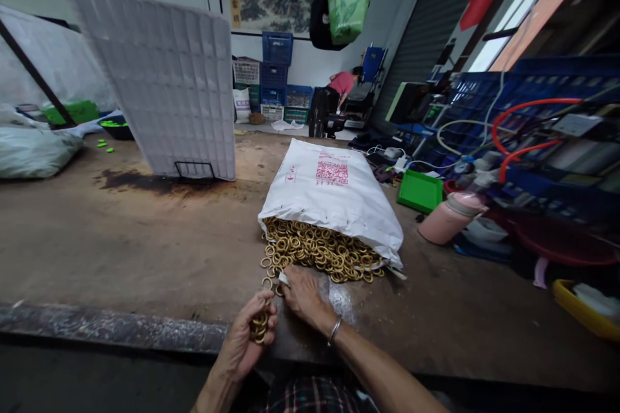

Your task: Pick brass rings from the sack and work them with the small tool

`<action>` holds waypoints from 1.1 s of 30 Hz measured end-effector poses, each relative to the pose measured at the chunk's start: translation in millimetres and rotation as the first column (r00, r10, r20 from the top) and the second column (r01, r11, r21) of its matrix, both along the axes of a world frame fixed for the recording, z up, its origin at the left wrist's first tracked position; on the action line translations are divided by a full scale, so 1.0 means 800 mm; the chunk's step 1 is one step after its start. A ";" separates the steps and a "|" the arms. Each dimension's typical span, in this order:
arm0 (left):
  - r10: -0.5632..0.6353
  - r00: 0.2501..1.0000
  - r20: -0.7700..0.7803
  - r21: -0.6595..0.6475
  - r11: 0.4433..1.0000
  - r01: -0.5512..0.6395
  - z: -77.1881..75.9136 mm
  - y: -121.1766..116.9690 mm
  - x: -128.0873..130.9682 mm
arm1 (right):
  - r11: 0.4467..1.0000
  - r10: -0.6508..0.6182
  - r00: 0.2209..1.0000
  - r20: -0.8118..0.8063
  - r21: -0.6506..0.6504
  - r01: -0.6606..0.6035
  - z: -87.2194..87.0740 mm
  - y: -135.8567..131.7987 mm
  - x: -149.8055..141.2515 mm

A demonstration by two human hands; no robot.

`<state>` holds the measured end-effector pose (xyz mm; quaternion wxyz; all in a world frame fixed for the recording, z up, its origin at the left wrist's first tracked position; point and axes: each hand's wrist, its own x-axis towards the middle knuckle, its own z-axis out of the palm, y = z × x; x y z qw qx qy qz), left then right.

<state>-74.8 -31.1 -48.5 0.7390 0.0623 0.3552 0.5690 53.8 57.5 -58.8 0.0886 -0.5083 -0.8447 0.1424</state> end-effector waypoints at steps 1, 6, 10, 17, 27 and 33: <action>0.009 1.000 0.023 -0.016 1.000 -0.008 -0.001 0.001 0.000 | 1.000 0.005 1.000 0.008 0.003 -0.005 0.000 -0.002 0.001; 0.064 0.997 0.037 -0.090 0.994 -0.061 -0.005 0.004 0.002 | 1.000 -0.011 0.998 0.061 0.021 0.010 0.001 -0.008 0.009; 0.040 0.998 -0.055 -0.069 0.997 -0.044 -0.002 0.008 0.012 | 0.996 -0.085 0.994 0.062 0.009 0.085 -0.002 -0.004 0.018; 0.064 0.976 -0.209 -0.033 0.997 -0.072 0.008 0.011 0.027 | 0.997 -0.069 0.995 -0.068 -0.033 0.067 0.004 -0.004 0.031; 0.091 0.939 -0.331 -0.013 0.995 -0.101 0.013 -0.003 0.017 | 0.998 0.065 0.994 -0.093 0.004 -0.065 0.006 -0.005 0.022; 0.036 0.884 -0.466 -0.022 0.998 -0.052 0.012 0.006 0.026 | 0.998 0.038 0.977 -0.212 -0.037 -0.047 0.003 -0.005 0.026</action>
